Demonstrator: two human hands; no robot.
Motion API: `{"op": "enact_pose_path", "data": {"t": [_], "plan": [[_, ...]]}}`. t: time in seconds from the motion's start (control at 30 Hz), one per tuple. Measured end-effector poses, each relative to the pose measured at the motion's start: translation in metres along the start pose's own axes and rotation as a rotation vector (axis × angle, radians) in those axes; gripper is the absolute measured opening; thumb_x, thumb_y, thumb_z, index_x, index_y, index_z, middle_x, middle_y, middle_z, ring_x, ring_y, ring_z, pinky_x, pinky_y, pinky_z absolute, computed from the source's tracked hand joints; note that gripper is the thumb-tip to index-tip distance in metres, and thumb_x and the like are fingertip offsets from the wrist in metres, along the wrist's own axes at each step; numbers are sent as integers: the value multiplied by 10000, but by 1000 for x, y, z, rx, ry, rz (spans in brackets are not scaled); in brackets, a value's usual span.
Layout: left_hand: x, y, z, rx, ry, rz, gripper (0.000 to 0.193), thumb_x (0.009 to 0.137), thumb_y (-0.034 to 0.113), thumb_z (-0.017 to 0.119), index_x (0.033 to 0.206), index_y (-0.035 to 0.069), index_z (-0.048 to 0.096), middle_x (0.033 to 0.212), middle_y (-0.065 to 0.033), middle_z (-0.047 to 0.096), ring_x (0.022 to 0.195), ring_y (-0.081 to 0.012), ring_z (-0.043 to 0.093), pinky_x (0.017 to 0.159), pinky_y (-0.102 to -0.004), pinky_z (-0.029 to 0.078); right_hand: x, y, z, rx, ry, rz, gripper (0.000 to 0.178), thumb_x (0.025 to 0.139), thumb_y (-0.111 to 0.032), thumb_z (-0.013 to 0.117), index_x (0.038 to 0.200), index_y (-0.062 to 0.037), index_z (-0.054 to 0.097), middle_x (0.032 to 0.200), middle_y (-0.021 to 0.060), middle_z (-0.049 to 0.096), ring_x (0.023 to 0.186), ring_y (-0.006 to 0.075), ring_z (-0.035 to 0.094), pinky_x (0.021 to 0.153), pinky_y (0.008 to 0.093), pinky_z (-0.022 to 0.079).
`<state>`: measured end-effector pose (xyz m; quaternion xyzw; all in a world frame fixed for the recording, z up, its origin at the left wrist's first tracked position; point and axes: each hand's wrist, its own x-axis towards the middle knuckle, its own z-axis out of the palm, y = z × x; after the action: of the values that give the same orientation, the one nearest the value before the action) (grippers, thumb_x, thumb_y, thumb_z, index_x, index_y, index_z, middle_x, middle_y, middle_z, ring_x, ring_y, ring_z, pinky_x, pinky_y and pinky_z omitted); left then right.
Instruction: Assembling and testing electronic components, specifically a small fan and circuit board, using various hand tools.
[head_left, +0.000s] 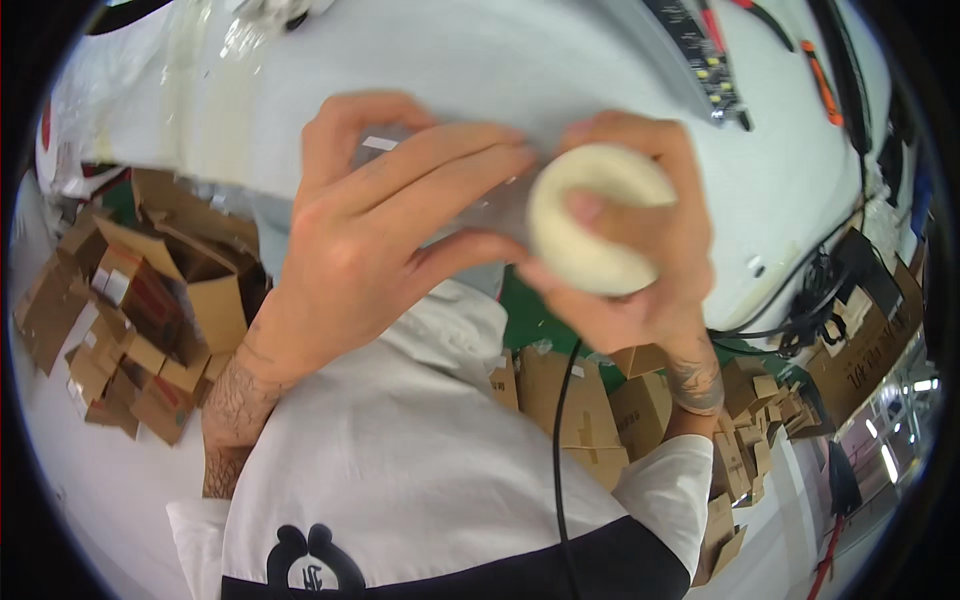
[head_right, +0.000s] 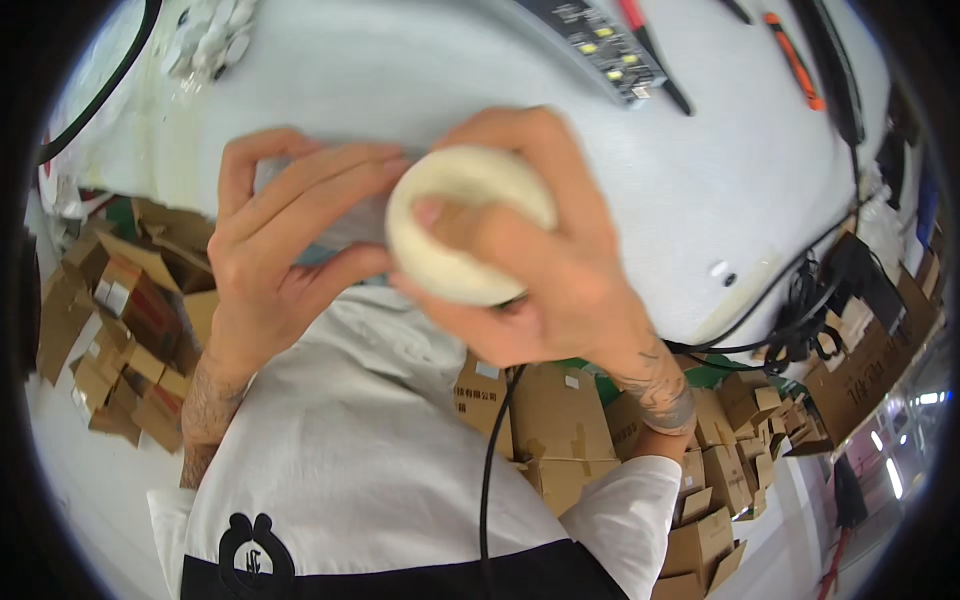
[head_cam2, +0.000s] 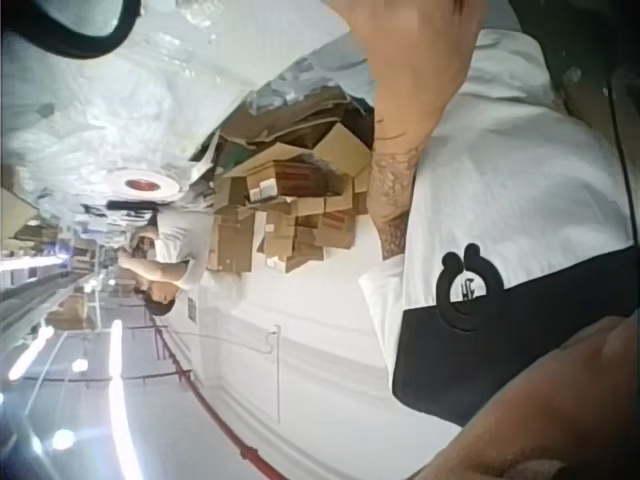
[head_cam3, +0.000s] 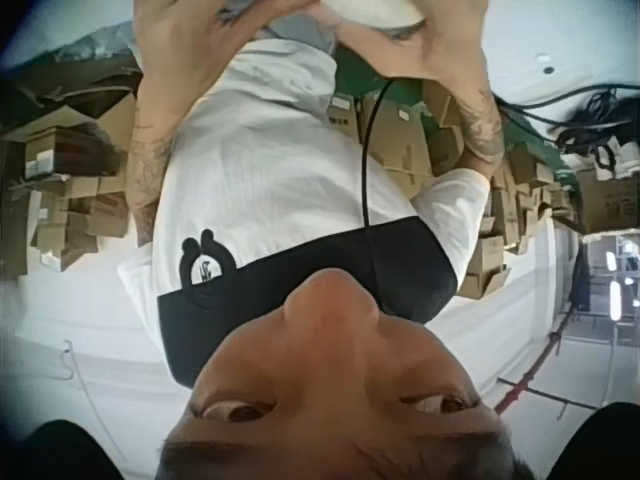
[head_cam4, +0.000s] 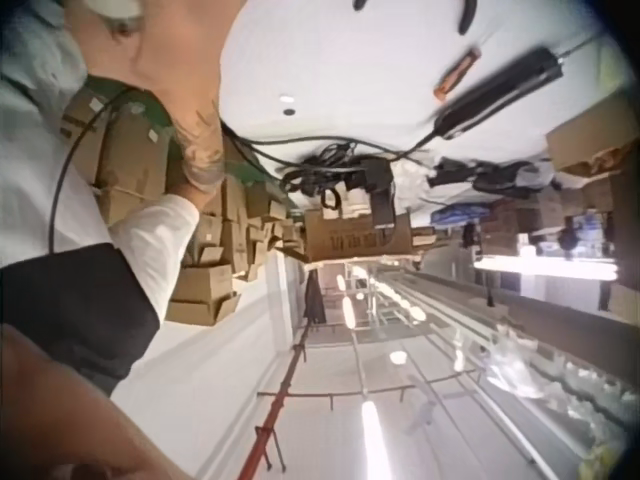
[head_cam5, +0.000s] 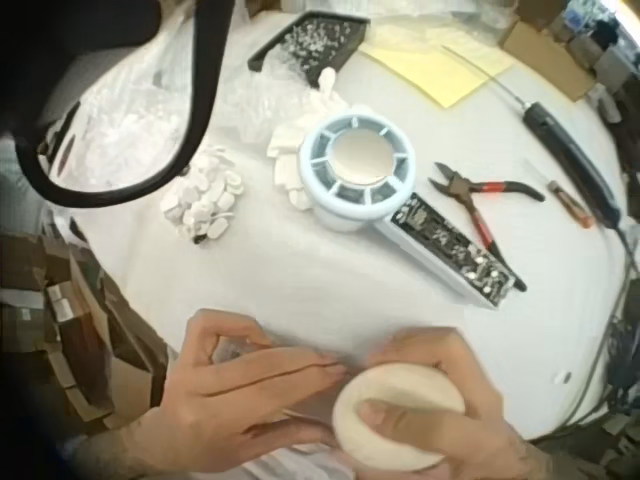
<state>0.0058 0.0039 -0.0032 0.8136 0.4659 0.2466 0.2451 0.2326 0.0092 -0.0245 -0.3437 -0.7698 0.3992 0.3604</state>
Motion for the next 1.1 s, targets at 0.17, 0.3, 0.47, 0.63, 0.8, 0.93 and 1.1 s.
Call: {"op": "enact_pose_path", "data": {"t": [0.17,0.3,0.47,0.63,0.8,0.93,1.1], "plan": [[-6,3,-5,9,-43,-40,464,687,248,820,1109,82,725,1149,-12,714,1011,-280,548,911,-374,452,1,-2,7,121,47,-4,420,658,-143,885,1025,-80,690,1113,224,608,931,354,640,736,398,554],[-12,5,-2,48,-75,-65,488,680,200,823,1138,73,709,1167,-13,704,1036,-292,535,933,-392,437,-3,-1,13,74,137,-21,397,638,-139,879,982,-74,691,1087,194,610,887,319,639,669,369,549],[-13,5,-3,53,-77,-86,512,670,205,826,1143,59,698,1182,-17,698,1060,-298,523,935,-403,435,1,-8,20,40,245,33,363,636,-138,868,939,-76,679,1061,176,602,872,318,630,640,350,543],[-12,4,0,51,-69,-89,497,684,173,823,1149,55,692,1195,-16,693,1075,-301,515,941,-407,431,-3,-3,14,72,151,-83,356,643,-139,862,935,-76,669,1058,172,592,881,325,625,637,351,541],[-12,5,-1,39,-69,-89,474,702,150,821,1149,58,695,1193,-16,694,1073,-305,517,944,-406,431,2,1,13,91,160,-86,356,648,-142,863,933,-77,661,1067,176,583,898,328,620,634,355,538],[-12,5,-3,56,-88,-97,462,713,173,822,1142,58,698,1188,-18,696,1075,-307,518,944,-408,433,3,-1,20,87,245,-15,364,649,-142,867,939,-71,658,1058,185,581,893,332,614,632,359,532],[-14,3,-1,53,-78,-100,454,722,205,815,1136,56,701,1181,-19,699,1073,-307,521,949,-409,431,-2,-4,15,80,166,-77,377,650,-139,871,952,-62,656,1051,191,579,876,331,608,633,365,529]]}}
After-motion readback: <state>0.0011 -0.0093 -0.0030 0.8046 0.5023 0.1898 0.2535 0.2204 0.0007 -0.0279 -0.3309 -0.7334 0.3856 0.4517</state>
